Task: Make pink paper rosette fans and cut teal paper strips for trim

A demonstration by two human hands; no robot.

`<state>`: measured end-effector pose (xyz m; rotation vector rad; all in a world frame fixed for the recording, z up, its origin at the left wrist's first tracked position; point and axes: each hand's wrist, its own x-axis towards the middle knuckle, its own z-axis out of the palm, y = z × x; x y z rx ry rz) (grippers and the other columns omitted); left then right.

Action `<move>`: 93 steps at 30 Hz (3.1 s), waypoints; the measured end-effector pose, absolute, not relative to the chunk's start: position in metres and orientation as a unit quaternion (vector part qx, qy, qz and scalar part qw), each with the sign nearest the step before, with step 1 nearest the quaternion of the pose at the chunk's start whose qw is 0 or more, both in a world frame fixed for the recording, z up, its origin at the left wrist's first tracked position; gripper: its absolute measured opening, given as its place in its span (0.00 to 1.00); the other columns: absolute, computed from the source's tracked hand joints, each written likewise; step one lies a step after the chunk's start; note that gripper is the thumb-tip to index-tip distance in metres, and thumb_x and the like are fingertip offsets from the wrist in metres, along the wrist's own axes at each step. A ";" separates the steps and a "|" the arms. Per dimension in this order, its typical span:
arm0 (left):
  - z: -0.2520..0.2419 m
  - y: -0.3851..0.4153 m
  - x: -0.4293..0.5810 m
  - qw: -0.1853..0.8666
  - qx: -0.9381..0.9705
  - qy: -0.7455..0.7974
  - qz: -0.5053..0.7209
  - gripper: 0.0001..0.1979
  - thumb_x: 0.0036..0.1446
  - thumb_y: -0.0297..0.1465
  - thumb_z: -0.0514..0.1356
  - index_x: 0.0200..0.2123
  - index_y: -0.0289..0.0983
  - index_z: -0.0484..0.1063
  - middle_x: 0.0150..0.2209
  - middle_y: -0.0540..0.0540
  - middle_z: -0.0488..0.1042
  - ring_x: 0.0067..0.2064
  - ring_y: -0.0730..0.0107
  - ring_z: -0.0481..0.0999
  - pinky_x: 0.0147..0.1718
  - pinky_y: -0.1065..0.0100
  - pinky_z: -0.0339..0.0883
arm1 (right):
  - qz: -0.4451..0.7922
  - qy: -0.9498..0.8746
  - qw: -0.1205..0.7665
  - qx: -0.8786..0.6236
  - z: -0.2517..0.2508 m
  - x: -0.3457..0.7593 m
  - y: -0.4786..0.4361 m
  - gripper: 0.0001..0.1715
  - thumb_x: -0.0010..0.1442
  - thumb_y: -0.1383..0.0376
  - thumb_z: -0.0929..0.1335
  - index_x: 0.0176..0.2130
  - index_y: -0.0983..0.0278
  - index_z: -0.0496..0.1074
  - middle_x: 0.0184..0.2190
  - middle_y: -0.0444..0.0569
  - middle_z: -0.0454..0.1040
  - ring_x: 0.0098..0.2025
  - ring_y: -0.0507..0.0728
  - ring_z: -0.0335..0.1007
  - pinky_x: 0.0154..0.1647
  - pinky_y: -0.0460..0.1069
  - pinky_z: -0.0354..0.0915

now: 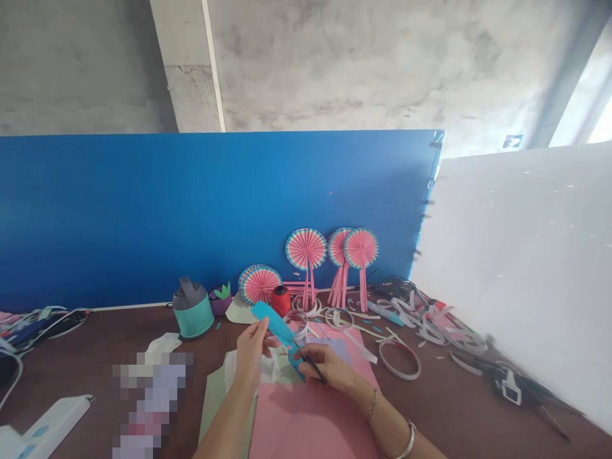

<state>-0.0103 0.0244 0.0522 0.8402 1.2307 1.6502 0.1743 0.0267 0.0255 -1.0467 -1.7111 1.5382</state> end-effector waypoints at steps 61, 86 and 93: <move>0.049 0.026 -0.011 0.449 0.335 0.499 0.662 0.22 0.36 0.48 0.69 0.22 0.35 0.71 0.19 0.52 0.69 0.19 0.71 0.72 0.14 0.74 0.55 | 0.588 -0.650 0.309 -0.370 0.021 0.175 0.029 0.11 0.48 0.57 0.71 0.33 0.58 0.75 0.16 0.37 0.63 0.18 0.48 0.56 0.21 0.44 0.51; 0.045 0.029 -0.013 0.450 0.336 0.499 0.660 0.23 0.34 0.49 0.69 0.21 0.34 0.72 0.19 0.51 0.70 0.18 0.72 0.71 0.13 0.74 0.55 | 0.606 -0.640 0.298 -0.366 0.028 0.175 0.027 0.13 0.46 0.56 0.71 0.32 0.59 0.74 0.18 0.38 0.63 0.18 0.48 0.55 0.22 0.45 0.50; 0.046 0.027 -0.013 0.451 0.337 0.498 0.659 0.21 0.36 0.48 0.69 0.22 0.35 0.73 0.19 0.51 0.70 0.18 0.73 0.70 0.14 0.74 0.55 | 0.597 -0.648 0.287 -0.376 0.032 0.176 0.025 0.14 0.47 0.54 0.71 0.33 0.59 0.74 0.19 0.39 0.63 0.19 0.49 0.56 0.23 0.45 0.52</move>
